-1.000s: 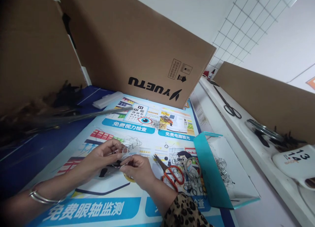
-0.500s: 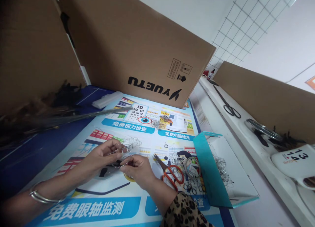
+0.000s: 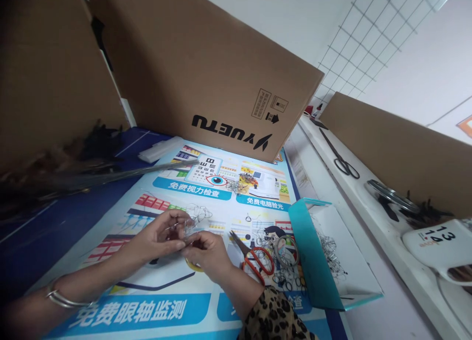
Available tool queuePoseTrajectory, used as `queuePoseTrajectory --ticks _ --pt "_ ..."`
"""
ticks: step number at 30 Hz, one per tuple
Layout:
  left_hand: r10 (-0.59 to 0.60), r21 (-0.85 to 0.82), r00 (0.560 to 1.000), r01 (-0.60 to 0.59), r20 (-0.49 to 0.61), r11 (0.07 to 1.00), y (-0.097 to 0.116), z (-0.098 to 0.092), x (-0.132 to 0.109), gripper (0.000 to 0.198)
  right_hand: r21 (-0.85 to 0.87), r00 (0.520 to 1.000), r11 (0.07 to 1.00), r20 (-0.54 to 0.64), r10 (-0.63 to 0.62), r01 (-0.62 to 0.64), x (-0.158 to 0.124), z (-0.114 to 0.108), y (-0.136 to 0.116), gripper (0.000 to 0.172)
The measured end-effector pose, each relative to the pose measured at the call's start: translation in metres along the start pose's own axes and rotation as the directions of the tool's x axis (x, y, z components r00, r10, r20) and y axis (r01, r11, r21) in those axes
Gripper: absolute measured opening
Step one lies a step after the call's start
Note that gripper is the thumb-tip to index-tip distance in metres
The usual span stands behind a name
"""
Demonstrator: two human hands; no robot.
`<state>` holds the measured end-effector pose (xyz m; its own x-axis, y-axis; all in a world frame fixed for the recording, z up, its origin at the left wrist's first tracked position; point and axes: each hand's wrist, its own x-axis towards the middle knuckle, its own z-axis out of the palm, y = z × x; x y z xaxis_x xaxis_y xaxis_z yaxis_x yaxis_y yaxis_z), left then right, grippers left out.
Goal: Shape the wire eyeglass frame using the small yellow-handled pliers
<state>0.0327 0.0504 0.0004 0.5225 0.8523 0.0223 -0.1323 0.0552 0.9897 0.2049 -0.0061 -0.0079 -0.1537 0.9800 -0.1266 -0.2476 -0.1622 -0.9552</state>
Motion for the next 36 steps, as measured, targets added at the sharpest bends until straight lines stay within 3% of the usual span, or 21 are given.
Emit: queuePoseTrajectory --ticks 3,9,13,16,23,27,32,36 --pt "0.034 0.049 0.999 -0.033 -0.020 0.998 -0.004 0.005 -0.003 0.064 -0.004 1.000 1.000 0.001 -0.013 0.013 0.000 0.001 0.000 0.023" --pt "0.081 0.070 0.993 -0.075 -0.087 0.995 0.005 0.010 -0.008 0.055 0.010 1.000 1.000 -0.010 -0.025 0.025 0.000 -0.001 0.003 0.026" --pt "0.051 0.041 0.967 -0.042 -0.250 0.998 0.010 0.004 -0.016 0.047 0.022 0.999 0.999 -0.024 -0.026 0.026 0.001 -0.004 0.006 0.027" --pt "-0.010 0.034 0.932 0.023 -0.361 0.999 0.008 0.000 -0.025 0.026 0.021 0.999 0.999 -0.037 -0.037 0.038 0.001 -0.006 0.006 0.026" --pt "-0.085 0.046 0.963 0.099 -0.257 0.994 0.002 0.006 -0.036 0.024 -0.028 0.999 0.999 -0.017 -0.041 0.041 0.001 -0.007 0.006 0.029" --pt "-0.118 0.027 0.956 0.130 -0.268 0.991 0.003 0.012 -0.038 0.026 -0.099 0.999 0.994 0.008 -0.046 0.047 -0.001 -0.005 0.007 0.030" --pt "-0.101 -0.039 0.948 0.093 -0.301 0.995 0.009 0.011 -0.044 0.024 -0.277 0.995 0.956 -0.012 -0.102 0.095 -0.003 -0.006 0.002 0.032" --pt "-0.065 -0.029 0.943 0.059 -0.327 0.998 0.015 0.003 -0.052 0.024 -0.496 0.977 0.857 -0.071 -0.202 0.141 -0.011 -0.009 -0.009 0.025"
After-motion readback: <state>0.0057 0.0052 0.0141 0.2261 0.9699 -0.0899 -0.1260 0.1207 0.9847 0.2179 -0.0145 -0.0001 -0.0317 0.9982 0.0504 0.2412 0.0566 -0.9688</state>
